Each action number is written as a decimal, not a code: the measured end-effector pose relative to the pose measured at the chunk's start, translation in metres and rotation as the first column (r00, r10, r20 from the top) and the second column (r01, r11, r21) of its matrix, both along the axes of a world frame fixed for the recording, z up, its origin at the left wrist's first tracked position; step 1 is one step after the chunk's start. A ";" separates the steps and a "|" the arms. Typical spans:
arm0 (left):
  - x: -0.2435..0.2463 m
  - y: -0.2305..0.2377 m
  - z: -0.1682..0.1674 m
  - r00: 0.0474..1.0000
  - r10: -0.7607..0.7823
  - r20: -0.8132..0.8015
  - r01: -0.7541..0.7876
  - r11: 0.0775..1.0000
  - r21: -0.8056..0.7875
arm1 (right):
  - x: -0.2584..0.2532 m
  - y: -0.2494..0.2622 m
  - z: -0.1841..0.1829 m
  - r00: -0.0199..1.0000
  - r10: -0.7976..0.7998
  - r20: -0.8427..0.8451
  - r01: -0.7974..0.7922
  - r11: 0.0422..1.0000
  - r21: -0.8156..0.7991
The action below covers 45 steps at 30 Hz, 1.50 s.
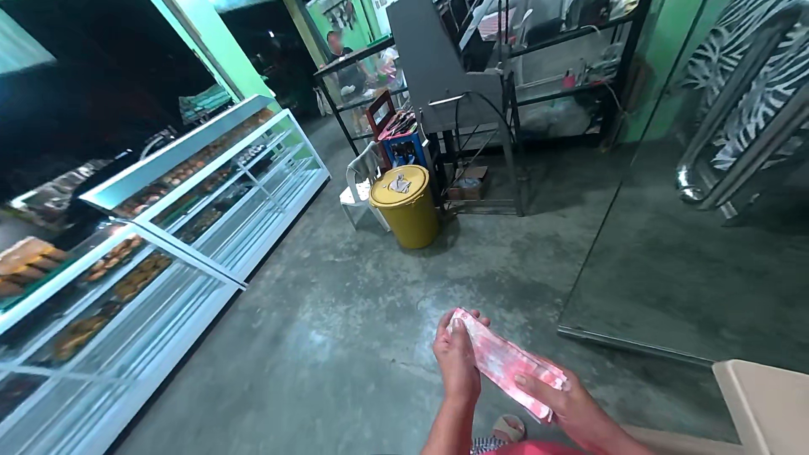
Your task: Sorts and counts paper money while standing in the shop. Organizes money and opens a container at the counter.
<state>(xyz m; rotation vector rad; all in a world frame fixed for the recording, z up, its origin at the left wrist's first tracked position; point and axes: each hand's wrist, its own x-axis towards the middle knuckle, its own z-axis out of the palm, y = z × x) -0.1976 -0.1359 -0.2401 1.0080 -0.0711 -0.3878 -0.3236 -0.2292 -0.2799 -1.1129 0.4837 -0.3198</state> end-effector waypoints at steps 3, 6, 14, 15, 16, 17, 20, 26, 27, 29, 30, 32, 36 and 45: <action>0.003 0.000 -0.008 0.993 -0.038 0.113 0.044 0.998 -0.047 | -0.004 -0.003 0.002 1.000 0.005 -0.012 -0.004 0.997 0.081; 0.002 -0.005 -0.007 0.991 -0.118 0.064 0.123 0.989 -0.087 | -0.007 -0.006 -0.003 1.000 0.013 -0.015 -0.010 0.982 0.190; -0.003 -0.017 -0.020 0.963 -0.225 -0.150 0.190 0.958 -0.214 | 0.004 -0.009 -0.001 0.999 0.006 -0.051 0.010 0.949 0.315; -0.011 -0.017 -0.023 0.954 -0.277 -0.113 0.256 0.951 -0.171 | 0.006 -0.007 0.000 0.999 -0.001 -0.054 0.018 0.947 0.320; -0.019 -0.018 -0.026 0.943 -0.319 -0.091 0.305 0.942 -0.142 | 0.008 -0.006 0.000 0.998 -0.009 -0.057 0.026 0.948 0.316; -0.026 -0.019 -0.027 0.938 -0.335 -0.090 0.322 0.937 -0.133 | 0.010 -0.005 -0.001 0.998 -0.016 -0.061 0.034 0.952 0.303; -0.025 -0.022 -0.021 0.950 -0.241 -0.199 0.221 0.968 -0.120 | 0.014 -0.006 -0.002 0.996 0.017 -0.087 -0.001 0.982 0.189; -0.020 -0.018 -0.023 0.949 -0.247 -0.197 0.197 0.951 -0.239 | 0.014 -0.010 -0.007 0.996 0.067 -0.062 -0.057 0.988 0.146; -0.023 -0.021 -0.023 0.948 -0.252 -0.192 0.206 0.950 -0.233 | 0.014 -0.011 -0.006 0.997 0.053 -0.064 -0.043 0.988 0.151; -0.028 -0.027 -0.020 0.945 -0.245 -0.216 0.203 0.959 -0.199 | 0.011 -0.013 -0.005 0.997 0.024 -0.069 -0.013 0.986 0.164; -0.030 -0.030 -0.019 0.941 -0.238 -0.239 0.198 0.964 -0.179 | 0.010 -0.014 -0.005 0.998 0.009 -0.069 0.003 0.985 0.173; -0.032 -0.035 -0.017 0.933 -0.228 -0.279 0.189 0.969 -0.160 | 0.007 -0.016 -0.006 0.998 -0.002 -0.066 0.015 0.979 0.205; -0.034 -0.035 -0.016 0.920 -0.223 -0.322 0.173 0.969 -0.175 | 0.004 -0.019 -0.007 0.997 0.025 -0.069 -0.008 0.972 0.233; -0.042 -0.037 -0.028 0.914 -0.137 -0.381 0.119 0.990 -0.071 | -0.003 -0.021 -0.018 0.993 0.030 -0.110 -0.006 0.978 0.210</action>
